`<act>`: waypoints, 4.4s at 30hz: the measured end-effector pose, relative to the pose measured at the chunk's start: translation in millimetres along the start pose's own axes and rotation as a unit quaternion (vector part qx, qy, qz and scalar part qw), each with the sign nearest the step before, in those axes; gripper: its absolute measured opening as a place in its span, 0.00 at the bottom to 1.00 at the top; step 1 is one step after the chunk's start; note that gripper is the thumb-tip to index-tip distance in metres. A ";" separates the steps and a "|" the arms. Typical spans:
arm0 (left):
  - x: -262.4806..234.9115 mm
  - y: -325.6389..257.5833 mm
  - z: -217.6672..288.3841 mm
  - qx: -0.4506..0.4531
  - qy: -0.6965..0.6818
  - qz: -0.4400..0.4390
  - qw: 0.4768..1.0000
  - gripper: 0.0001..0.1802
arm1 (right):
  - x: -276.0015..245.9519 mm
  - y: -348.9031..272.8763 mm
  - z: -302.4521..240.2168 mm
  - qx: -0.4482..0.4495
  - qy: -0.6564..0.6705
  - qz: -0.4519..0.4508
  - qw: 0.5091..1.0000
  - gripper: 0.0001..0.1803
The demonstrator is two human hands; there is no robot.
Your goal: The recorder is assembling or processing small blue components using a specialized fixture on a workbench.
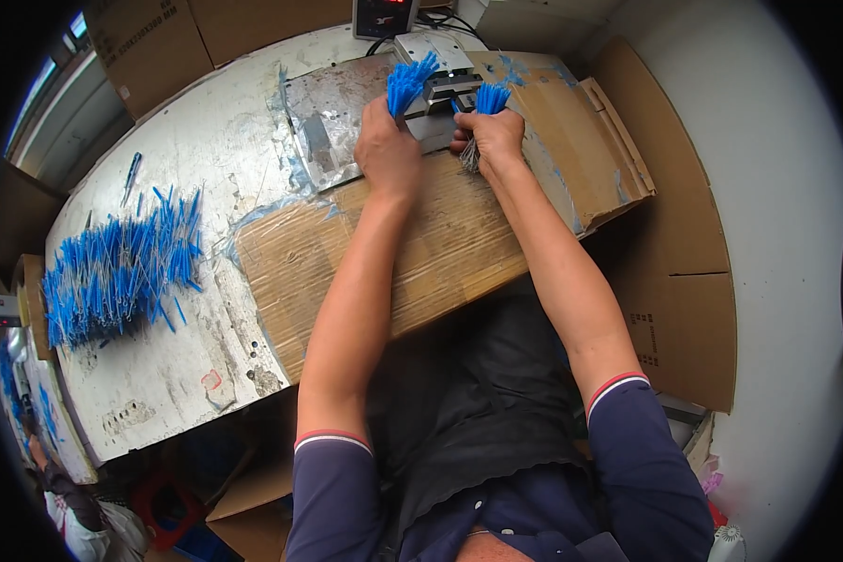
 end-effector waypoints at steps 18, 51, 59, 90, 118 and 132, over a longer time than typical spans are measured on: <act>14.1 -2.7 1.5 0.024 0.014 -0.093 0.995 0.09 | -11.7 -10.0 6.1 0.013 0.149 -0.093 0.984 0.06; 26.4 0.1 -16.0 -0.126 -0.264 -0.148 0.945 0.11 | 6.3 -41.1 7.1 0.071 0.032 -0.229 0.970 0.08; 25.5 -4.0 -14.4 -0.104 -0.201 -0.131 0.965 0.12 | 0.9 -49.3 11.5 0.072 0.074 -0.221 0.970 0.07; 4.0 -0.9 -17.8 -0.126 -0.163 -0.008 0.979 0.07 | -11.0 -13.4 -0.3 -0.030 0.061 -0.011 0.998 0.07; 7.7 -4.2 -5.2 -0.024 -0.035 -0.019 0.999 0.08 | -12.8 -13.4 7.5 0.010 0.168 -0.097 0.981 0.07; 17.7 -6.7 3.6 0.023 0.026 -0.112 0.993 0.13 | -21.3 -20.5 8.4 0.008 0.096 -0.092 0.991 0.08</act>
Point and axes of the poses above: each hand's wrist, its own y-axis towards the middle knuckle, its own x-axis out of the palm, z = x × y, the point moved 7 cm from there along y, towards the middle knuckle
